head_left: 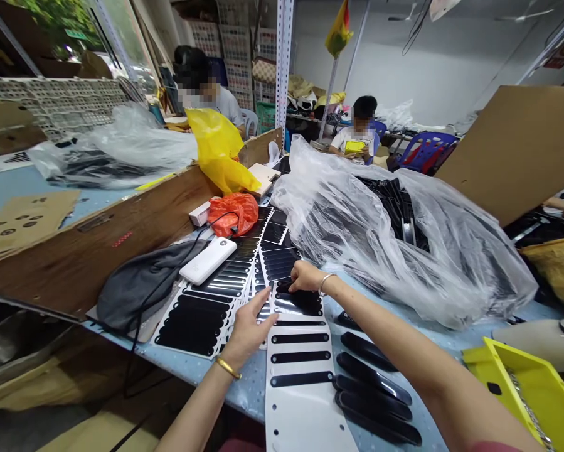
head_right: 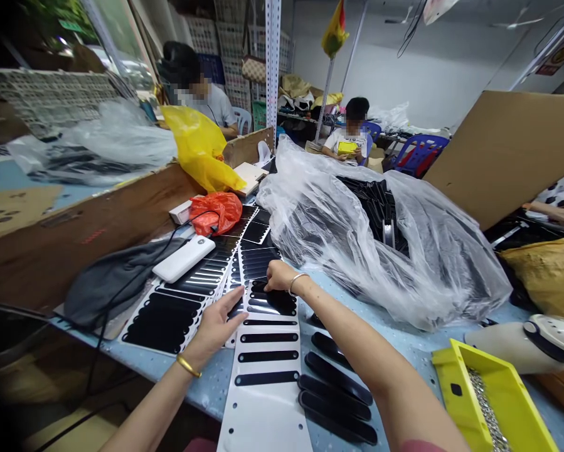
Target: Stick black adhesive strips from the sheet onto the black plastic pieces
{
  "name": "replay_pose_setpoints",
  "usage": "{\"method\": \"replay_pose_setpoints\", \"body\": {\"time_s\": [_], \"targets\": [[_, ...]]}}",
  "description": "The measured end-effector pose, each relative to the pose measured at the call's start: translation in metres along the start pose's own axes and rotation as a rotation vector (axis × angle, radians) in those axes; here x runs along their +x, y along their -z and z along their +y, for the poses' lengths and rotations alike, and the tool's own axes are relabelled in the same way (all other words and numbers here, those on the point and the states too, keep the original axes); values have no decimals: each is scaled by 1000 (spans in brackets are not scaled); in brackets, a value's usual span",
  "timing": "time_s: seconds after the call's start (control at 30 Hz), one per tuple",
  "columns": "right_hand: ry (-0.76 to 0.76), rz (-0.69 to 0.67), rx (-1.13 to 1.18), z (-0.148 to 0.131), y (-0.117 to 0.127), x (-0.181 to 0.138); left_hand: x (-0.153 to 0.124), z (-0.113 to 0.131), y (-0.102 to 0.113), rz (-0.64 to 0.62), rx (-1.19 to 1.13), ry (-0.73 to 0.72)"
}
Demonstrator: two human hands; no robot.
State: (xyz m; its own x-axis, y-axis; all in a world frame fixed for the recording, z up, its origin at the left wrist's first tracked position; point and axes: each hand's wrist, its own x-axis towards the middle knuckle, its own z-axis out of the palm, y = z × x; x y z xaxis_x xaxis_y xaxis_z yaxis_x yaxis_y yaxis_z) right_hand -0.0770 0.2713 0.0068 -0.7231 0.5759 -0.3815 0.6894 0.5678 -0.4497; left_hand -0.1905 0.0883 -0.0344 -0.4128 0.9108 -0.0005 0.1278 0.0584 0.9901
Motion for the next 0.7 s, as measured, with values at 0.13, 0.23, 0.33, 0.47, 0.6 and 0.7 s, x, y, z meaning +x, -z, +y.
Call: {"method": "replay_pose_setpoints", "body": {"time_s": [0.13,0.23,0.33,0.47,0.6,0.7], "targets": [[13,-9,126,-3,13,-15,13,10,1,73,-319,158],[14,26,190,-5,26,-22,19,19,-1,23,-361,177],[-4,158,218,-10,31,-29,23,26,-3,-8,-414,182],[-4,391,252,-18,18,-46,29,32,-6,28,-473,196],[102,264,481,-26,-6,-61,32,41,-15,39,-497,173],[80,261,631,-28,-16,-64,30,52,-25,28,-488,119]]}}
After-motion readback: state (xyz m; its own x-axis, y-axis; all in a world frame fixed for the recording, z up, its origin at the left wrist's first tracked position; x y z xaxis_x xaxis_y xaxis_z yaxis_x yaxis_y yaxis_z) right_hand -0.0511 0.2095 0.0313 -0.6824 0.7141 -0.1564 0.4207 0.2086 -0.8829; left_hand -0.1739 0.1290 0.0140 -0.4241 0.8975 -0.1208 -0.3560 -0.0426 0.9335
